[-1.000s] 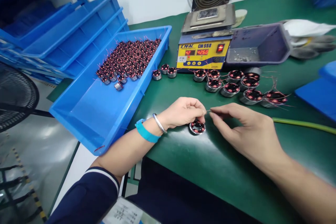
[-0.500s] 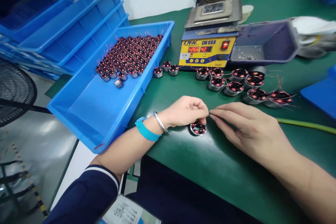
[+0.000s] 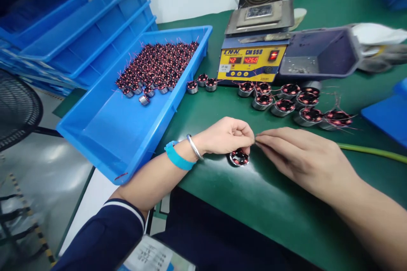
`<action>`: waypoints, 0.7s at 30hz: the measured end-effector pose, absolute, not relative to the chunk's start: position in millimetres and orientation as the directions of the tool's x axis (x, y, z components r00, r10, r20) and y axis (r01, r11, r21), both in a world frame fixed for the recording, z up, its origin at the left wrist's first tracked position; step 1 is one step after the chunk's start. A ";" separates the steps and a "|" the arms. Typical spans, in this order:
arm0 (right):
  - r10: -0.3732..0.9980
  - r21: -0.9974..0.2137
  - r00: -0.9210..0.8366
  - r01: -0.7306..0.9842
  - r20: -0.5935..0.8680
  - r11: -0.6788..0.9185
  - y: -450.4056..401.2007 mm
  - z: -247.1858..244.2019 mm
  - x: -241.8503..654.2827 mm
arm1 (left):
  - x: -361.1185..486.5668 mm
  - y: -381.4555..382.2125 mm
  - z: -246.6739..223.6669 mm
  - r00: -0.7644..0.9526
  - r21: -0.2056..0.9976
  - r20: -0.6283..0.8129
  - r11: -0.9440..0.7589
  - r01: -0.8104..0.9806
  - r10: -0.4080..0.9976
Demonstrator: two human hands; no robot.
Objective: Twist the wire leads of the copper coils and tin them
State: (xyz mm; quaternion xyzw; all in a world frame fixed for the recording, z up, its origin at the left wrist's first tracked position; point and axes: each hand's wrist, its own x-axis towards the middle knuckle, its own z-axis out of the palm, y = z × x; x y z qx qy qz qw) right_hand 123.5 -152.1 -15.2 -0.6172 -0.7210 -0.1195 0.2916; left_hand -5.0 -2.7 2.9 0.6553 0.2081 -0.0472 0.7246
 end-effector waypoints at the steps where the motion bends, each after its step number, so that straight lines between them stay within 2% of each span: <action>1: 0.826 -0.173 -0.080 0.962 0.559 0.210 -151.6 -15.2 123.6 | -5.3 -2.8 2.8 0.909 0.931 -0.362 0.133 0.340 0.205; 6: 0.868 -0.390 -0.009 0.891 0.496 0.232 -147.5 -15.7 122.8 | -6.0 -2.8 1.1 0.921 0.940 -0.336 0.140 0.313 0.196; 14: 0.866 -0.266 -0.013 0.949 0.500 0.168 -154.7 -19.5 129.2 | -5.2 -3.5 4.7 0.908 0.928 -0.364 0.162 0.335 0.208; 18: 0.826 -0.198 -0.082 0.953 0.558 0.228 -153.5 -17.5 127.7 | -5.3 -3.3 3.8 0.906 0.927 -0.366 0.162 0.337 0.210; 20: 0.847 -0.303 -0.013 0.931 0.531 0.205 -150.4 -15.5 123.2 | -5.3 -3.1 2.4 0.912 0.932 -0.355 0.155 0.328 0.206; 21: 0.875 -0.419 0.071 0.894 0.478 0.157 -148.5 -14.6 120.3 | -5.3 -3.0 1.7 0.916 0.935 -0.347 0.149 0.322 0.201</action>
